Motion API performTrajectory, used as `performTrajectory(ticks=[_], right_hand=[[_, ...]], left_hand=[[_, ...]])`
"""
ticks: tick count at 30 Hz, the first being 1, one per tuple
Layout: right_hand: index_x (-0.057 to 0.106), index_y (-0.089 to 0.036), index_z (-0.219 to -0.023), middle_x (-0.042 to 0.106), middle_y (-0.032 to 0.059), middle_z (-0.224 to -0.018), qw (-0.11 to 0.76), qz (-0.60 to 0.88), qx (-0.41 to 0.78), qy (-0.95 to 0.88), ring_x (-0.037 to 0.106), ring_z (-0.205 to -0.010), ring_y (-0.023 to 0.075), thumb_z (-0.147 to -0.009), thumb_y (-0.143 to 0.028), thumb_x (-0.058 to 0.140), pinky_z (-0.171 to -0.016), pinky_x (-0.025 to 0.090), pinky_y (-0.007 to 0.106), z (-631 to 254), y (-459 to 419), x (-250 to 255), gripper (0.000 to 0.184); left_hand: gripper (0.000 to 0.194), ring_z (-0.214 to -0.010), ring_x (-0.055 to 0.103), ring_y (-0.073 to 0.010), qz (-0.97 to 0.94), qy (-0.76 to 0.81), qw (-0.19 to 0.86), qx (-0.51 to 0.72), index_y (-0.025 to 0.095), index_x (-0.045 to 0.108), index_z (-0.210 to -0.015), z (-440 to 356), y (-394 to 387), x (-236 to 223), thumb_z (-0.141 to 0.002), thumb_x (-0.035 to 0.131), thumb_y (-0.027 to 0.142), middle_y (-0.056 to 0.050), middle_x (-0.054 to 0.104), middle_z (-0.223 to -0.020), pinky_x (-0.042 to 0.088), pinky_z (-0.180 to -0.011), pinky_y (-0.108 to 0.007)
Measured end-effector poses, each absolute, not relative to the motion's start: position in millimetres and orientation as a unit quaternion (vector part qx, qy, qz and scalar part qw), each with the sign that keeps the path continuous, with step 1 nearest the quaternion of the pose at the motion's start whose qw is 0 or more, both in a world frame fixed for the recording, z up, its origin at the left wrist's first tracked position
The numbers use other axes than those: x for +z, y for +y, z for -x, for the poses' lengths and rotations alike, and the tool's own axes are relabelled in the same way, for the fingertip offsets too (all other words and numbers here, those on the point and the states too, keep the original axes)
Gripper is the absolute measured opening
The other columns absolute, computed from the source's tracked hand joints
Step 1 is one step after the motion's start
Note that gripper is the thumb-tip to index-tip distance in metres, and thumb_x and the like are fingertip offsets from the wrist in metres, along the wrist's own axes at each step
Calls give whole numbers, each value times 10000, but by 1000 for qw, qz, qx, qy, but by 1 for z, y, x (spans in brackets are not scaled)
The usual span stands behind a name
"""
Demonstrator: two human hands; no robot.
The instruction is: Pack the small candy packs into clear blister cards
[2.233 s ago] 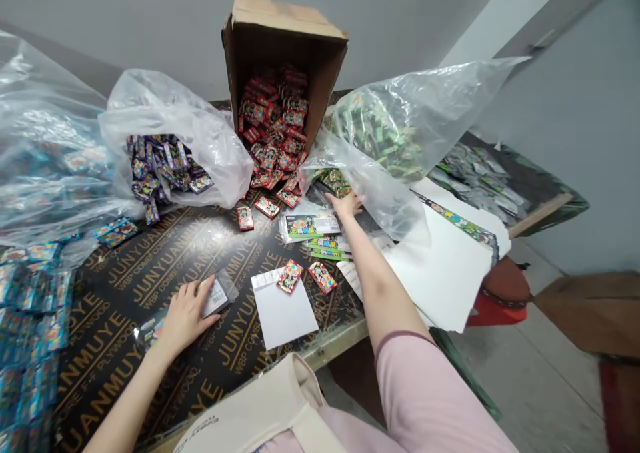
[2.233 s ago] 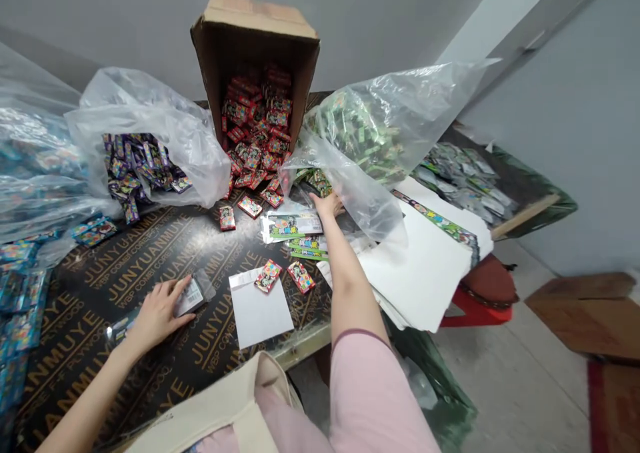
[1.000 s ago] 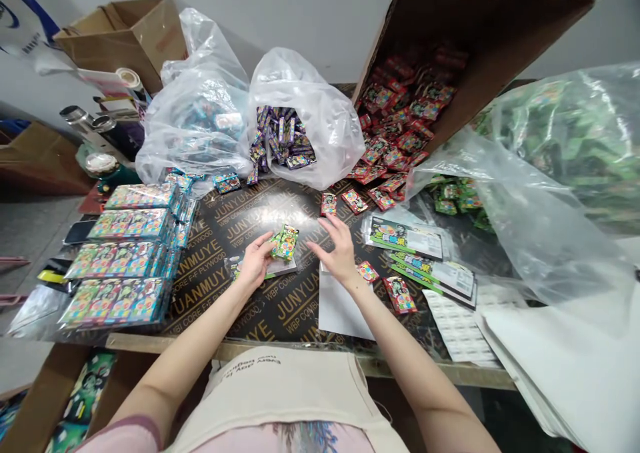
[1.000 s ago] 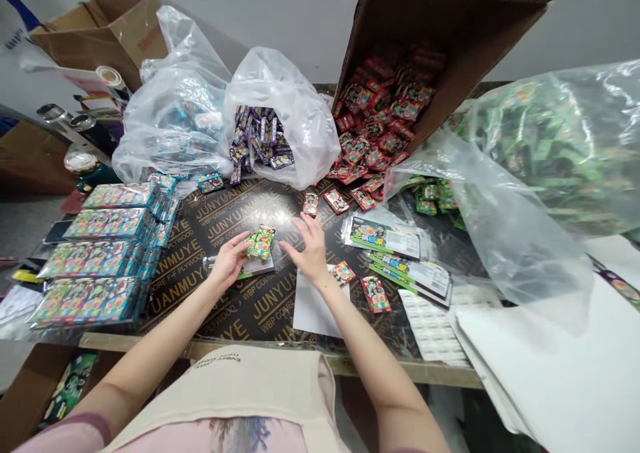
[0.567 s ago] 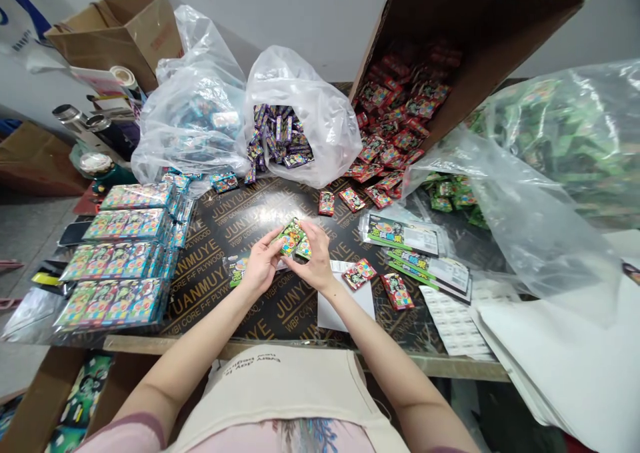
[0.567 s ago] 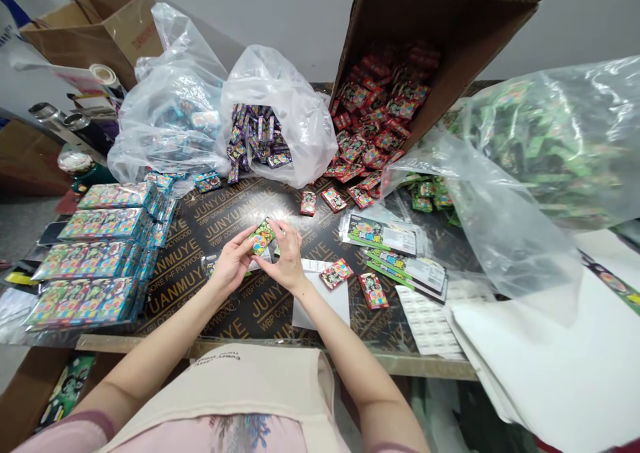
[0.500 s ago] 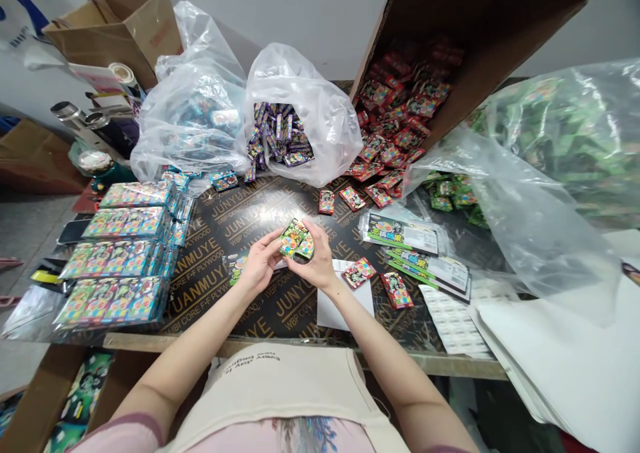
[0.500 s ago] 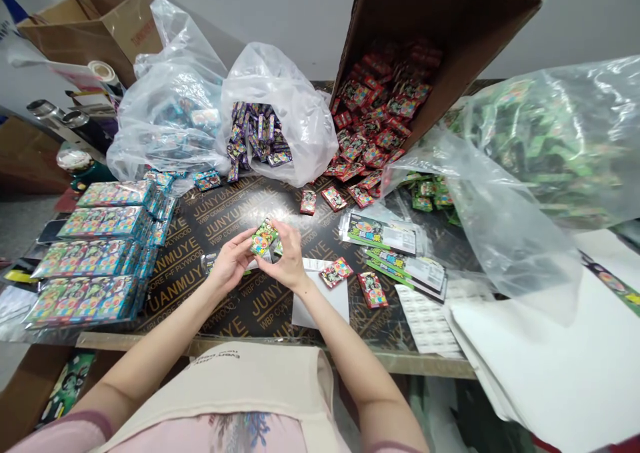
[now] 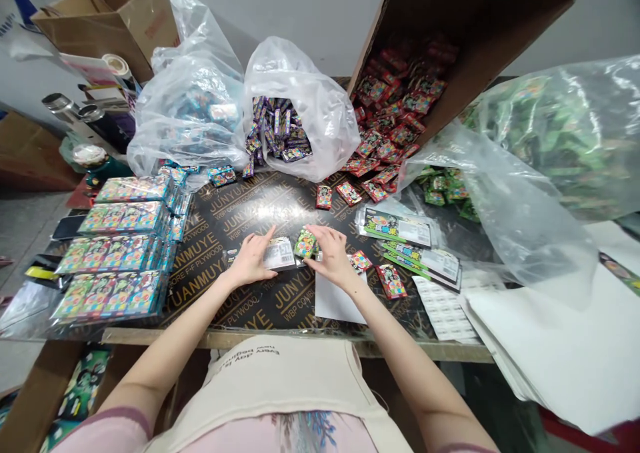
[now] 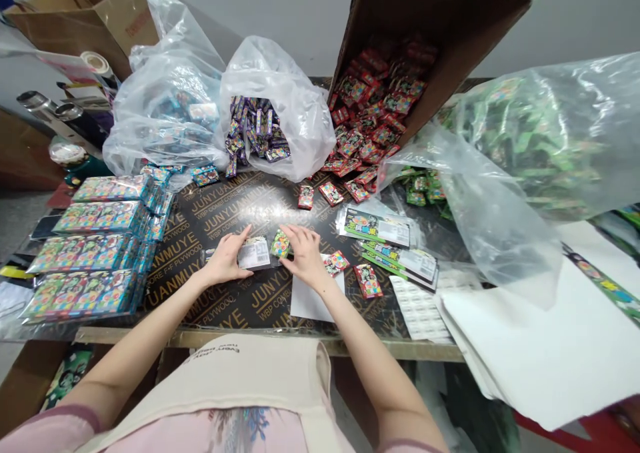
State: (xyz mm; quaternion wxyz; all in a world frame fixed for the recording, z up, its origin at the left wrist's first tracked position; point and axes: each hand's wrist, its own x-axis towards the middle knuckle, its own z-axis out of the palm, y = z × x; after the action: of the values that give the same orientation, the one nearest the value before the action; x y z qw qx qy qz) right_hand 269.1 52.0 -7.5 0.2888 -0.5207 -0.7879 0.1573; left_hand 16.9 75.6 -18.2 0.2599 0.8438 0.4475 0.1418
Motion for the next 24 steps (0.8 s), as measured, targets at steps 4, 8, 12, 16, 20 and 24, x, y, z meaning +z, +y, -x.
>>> performTrajectory(ticks=[4, 8, 12, 16, 20, 24], right_hand=[[324, -281, -1435, 513, 89, -1366, 267, 427, 281, -817, 462, -1233, 305, -727, -318, 705, -1019, 363, 506, -268, 44, 10, 804], [293, -288, -1455, 420, 78, -1461, 285, 356, 394, -798, 419, -1325, 272, -765, -335, 703, -1093, 343, 476, -269, 48, 19, 804], [327, -301, -1423, 461, 108, -1424, 439, 469, 430, -634, 565, -1189, 267, -698, -414, 756, -1039, 419, 464, -259, 54, 13, 850], [382, -279, -1347, 665, 71, -1098, 547, 538, 515, -382, 670, -893, 207, -696, -530, 701, -809, 546, 379, -225, 49, 13, 767], [591, -225, -962, 660, 8, -825, 624, 549, 507, -226, 614, -719, 166, -696, -519, 671, -652, 518, 293, -183, 24, 24, 404], [601, -190, -856, 568, -57, -577, 592, 585, 529, -167, 531, -538, 124, -561, -332, 778, -543, 439, 243, -164, 11, 21, 372]], left_hand=[[1199, -1190, 489, -315, -841, 423, 292, 168, 209, 76, -1508, -13, 65, -8, -544, 784, 286, -132, 522, -1311, 197, -1110, -529], [1120, -1112, 519, -297, -796, 425, 368, 226, 202, 267, -1476, -17, 60, -2, -504, 817, 280, -117, 547, -1229, 383, -992, -433], [581, -839, 580, -206, -588, 532, 465, 394, 169, 671, -1113, -23, 63, -5, -574, 796, 346, -52, 617, -912, 453, -816, -338], [343, -726, 578, -156, -410, 505, 570, 502, 132, 709, -839, -40, 54, -5, -572, 799, 329, -33, 656, -787, 451, -741, -282], [386, -702, 590, -150, -365, 489, 635, 474, 131, 690, -846, -57, 14, -1, -586, 801, 394, -25, 682, -789, 466, -678, -265], [374, -671, 610, -157, -315, 514, 640, 476, 186, 657, -905, -43, -6, -9, -746, 660, 524, 16, 654, -750, 509, -631, -284]])
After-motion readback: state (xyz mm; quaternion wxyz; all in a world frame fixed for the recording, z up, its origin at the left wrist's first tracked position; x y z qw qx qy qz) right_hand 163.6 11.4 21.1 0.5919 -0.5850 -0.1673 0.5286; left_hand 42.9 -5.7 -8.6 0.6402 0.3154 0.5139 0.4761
